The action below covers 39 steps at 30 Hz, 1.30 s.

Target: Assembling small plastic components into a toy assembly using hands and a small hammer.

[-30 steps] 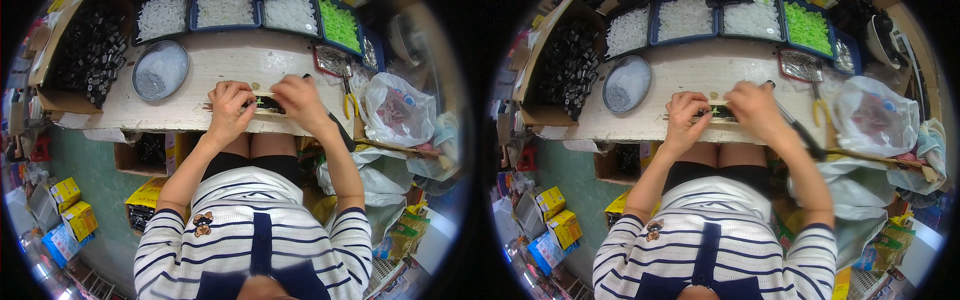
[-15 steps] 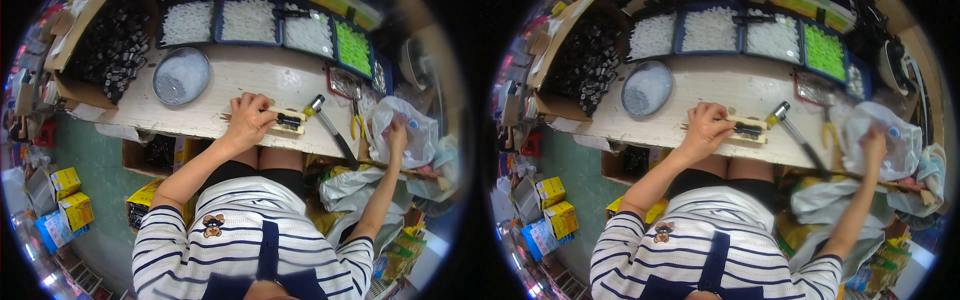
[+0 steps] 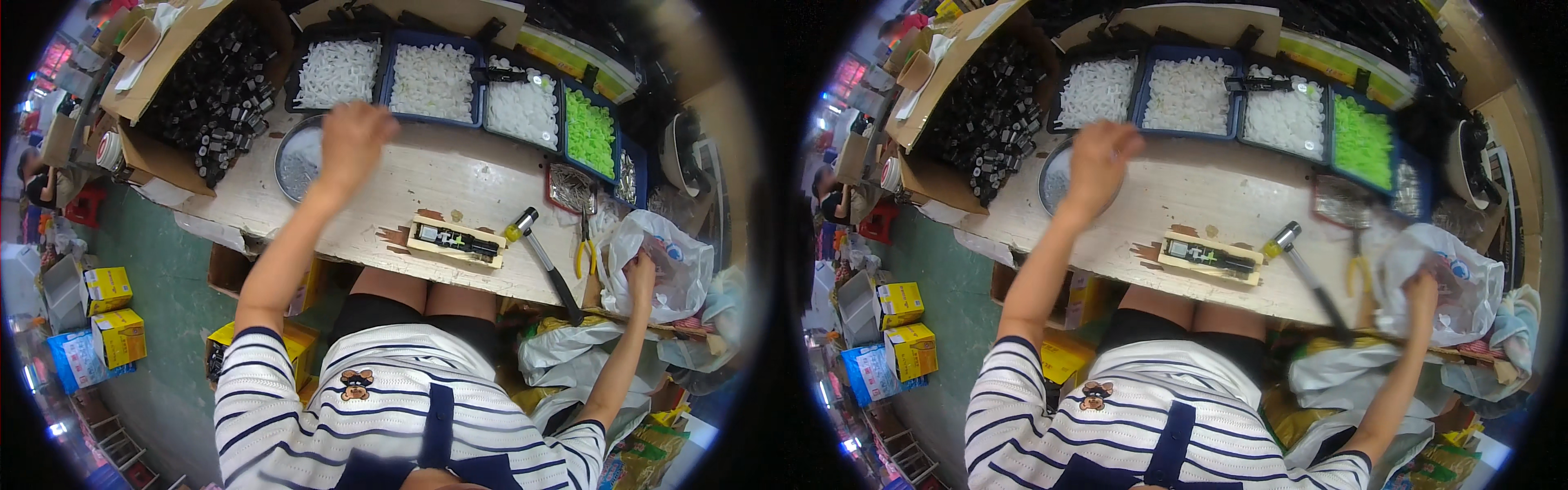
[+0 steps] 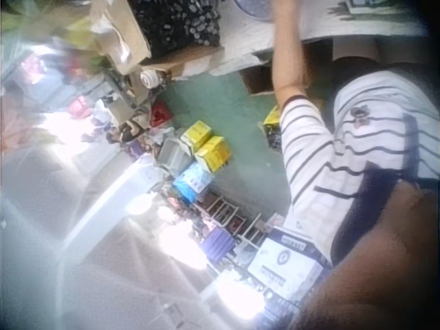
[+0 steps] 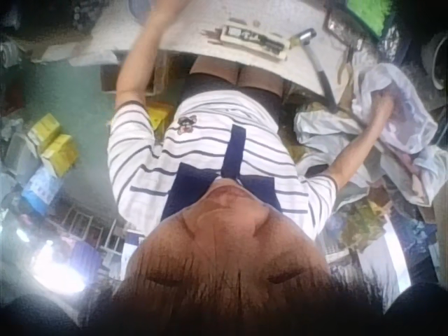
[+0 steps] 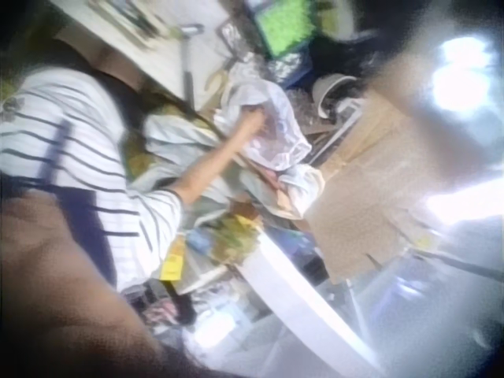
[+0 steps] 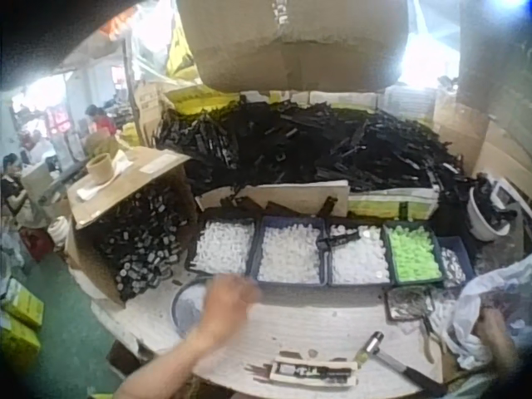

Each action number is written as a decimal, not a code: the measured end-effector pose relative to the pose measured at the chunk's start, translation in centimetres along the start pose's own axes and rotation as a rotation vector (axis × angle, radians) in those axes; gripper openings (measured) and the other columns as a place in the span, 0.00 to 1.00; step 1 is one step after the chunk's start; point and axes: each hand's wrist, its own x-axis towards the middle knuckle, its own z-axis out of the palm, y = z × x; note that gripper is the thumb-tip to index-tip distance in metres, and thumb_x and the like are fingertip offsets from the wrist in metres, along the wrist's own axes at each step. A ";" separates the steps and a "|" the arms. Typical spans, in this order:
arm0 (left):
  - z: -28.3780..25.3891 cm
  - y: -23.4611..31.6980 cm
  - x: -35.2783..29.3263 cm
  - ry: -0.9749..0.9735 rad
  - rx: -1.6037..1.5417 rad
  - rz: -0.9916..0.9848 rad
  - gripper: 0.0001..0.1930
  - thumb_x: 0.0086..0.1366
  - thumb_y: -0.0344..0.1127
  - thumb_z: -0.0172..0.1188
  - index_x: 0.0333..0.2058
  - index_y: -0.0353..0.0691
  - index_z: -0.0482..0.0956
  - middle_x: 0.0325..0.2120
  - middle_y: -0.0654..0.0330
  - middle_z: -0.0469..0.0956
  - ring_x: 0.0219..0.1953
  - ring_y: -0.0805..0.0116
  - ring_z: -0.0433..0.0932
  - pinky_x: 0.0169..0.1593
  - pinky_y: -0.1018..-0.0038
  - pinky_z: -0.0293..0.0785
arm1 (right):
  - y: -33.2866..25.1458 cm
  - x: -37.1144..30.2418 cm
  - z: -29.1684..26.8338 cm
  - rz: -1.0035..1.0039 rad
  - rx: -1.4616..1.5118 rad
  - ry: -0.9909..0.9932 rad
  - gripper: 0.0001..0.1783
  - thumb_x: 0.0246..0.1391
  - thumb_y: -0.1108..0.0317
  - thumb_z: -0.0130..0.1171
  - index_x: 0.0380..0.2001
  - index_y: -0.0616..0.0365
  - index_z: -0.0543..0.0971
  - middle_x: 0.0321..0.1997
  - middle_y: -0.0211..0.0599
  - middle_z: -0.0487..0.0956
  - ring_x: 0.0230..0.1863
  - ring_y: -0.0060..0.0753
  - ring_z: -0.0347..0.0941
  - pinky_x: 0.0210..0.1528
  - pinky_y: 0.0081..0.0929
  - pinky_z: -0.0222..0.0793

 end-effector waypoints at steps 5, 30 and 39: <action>1.9 -5.8 6.9 -0.096 0.287 -0.273 0.15 0.52 0.42 0.63 0.34 0.37 0.79 0.30 0.51 0.77 0.33 0.50 0.76 0.37 0.62 0.71 | 1.3 0.9 1.8 -0.059 -0.040 0.062 0.12 0.46 0.72 0.50 0.34 0.65 0.76 0.36 0.57 0.75 0.38 0.60 0.71 0.38 0.42 0.66; -7.1 -3.7 -4.3 0.007 -0.673 -0.550 0.03 0.51 0.24 0.61 0.27 0.32 0.78 0.20 0.64 0.76 0.22 0.76 0.74 0.27 0.79 0.69 | -0.6 -1.9 -1.2 -0.048 0.522 0.560 0.15 0.59 0.65 0.46 0.44 0.63 0.72 0.43 0.44 0.74 0.42 0.38 0.70 0.45 0.29 0.64; -5.7 -4.4 -8.9 -0.012 -0.133 -0.249 0.05 0.44 0.21 0.60 0.23 0.34 0.76 0.23 0.55 0.77 0.28 0.58 0.74 0.32 0.69 0.69 | -13.3 -5.5 -3.2 -0.351 0.529 0.458 0.13 0.59 0.67 0.49 0.44 0.63 0.72 0.37 0.34 0.75 0.35 0.25 0.69 0.39 0.21 0.64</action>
